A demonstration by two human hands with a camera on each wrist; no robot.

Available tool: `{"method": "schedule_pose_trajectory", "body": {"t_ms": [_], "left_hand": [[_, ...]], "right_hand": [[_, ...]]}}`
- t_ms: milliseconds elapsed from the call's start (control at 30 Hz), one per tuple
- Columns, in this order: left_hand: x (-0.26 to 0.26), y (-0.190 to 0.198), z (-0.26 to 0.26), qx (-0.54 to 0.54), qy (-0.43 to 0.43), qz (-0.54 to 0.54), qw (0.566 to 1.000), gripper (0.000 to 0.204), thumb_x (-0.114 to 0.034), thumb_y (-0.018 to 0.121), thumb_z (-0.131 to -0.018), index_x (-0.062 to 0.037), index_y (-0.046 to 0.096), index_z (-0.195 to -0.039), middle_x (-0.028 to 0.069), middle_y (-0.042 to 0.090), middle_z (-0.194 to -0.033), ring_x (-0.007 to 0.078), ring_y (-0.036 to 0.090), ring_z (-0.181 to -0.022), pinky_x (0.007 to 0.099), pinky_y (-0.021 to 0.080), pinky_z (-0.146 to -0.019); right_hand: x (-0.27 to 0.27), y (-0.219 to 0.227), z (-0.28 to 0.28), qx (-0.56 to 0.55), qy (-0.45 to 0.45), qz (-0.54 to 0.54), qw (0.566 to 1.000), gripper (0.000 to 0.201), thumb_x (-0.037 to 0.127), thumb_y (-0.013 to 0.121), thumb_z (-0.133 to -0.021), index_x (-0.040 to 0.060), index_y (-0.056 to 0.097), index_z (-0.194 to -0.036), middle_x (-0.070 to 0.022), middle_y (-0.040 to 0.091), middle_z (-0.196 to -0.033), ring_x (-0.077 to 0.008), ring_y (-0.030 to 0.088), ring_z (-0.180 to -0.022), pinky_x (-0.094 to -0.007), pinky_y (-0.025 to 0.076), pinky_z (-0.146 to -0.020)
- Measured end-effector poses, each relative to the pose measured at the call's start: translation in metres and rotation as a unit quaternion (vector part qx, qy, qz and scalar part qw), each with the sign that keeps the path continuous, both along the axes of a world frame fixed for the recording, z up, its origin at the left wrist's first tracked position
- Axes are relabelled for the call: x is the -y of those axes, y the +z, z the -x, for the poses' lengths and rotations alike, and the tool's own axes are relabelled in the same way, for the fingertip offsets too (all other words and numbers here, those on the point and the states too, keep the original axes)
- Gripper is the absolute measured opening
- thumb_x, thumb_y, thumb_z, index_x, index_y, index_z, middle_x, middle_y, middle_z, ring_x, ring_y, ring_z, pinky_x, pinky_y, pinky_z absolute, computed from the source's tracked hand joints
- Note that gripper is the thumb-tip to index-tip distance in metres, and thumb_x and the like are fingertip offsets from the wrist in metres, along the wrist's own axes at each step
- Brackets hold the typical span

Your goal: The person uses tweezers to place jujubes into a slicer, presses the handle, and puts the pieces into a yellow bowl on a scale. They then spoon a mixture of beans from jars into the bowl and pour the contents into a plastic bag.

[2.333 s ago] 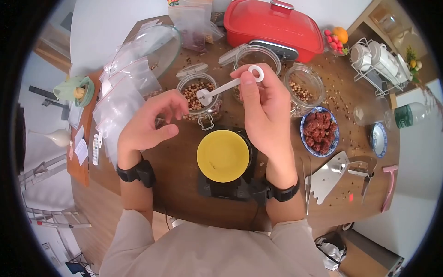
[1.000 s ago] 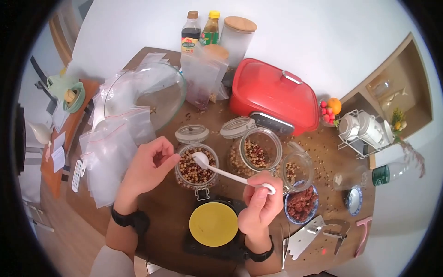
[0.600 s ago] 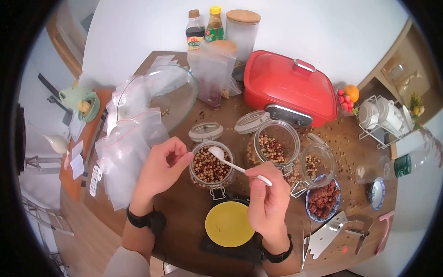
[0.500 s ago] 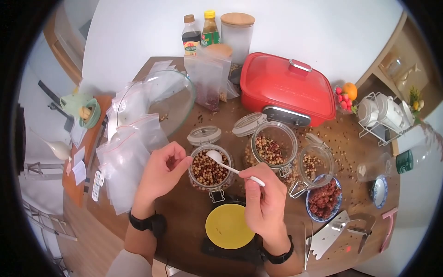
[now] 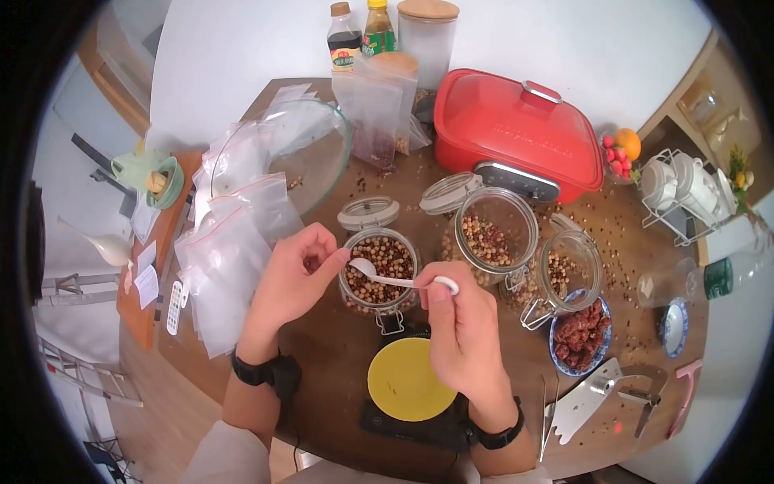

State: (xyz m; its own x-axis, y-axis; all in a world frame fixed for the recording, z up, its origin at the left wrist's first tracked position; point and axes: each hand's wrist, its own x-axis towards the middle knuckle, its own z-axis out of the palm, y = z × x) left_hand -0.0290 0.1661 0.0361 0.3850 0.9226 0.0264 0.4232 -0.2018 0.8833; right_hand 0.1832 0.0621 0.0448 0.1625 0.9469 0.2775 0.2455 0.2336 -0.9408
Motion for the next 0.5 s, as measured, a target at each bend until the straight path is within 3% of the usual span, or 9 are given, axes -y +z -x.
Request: {"method": "schedule_pose_trajectory", "body": {"t_ms": [167,300,500], "left_hand": [[0.0006,-0.0012,-0.0002,-0.002,-0.009,0.012,1.0,0.022,-0.013,0.069,-0.095,-0.004,0.053,-0.084,-0.0047,0.055,-0.063,0.0014,0.042,-0.057,0.0216,0.033,-0.052],[0.0007,0.0006,-0.0005,-0.002,-0.01,0.019,1.0,0.021,-0.013,0.069,-0.095,-0.0039,0.052,-0.085,-0.004,0.056,-0.063,0.0017,0.042,-0.057,0.0219,0.033,-0.052],[0.0,-0.0015,0.0018,-0.012,-0.013,0.048,0.999,0.025,-0.014,0.067,-0.097,-0.0065,0.045,-0.086,-0.0012,0.058,-0.063,0.0035,0.05,-0.055,0.0224,0.036,-0.05]], "right_hand": [[0.0021,0.0095,0.0011,-0.136,-0.055,0.09,0.985,0.023,0.021,0.04,-0.109,0.0064,0.055,-0.101,0.0027,0.05,-0.072,-0.002,0.039,-0.055,-0.0197,0.031,-0.049],[-0.0018,0.0077,-0.0012,-0.26,-0.083,0.082,0.959,0.018,0.024,0.041,-0.109,0.0094,0.05,-0.104,0.0027,0.045,-0.068,-0.0022,0.035,-0.05,-0.0187,0.025,-0.042],[-0.0021,0.0066,-0.0066,-0.33,-0.143,0.034,0.933,0.019,0.027,0.04,-0.109,0.0102,0.048,-0.105,0.0015,0.039,-0.064,-0.006,0.031,-0.043,-0.0213,0.021,-0.041]]}}
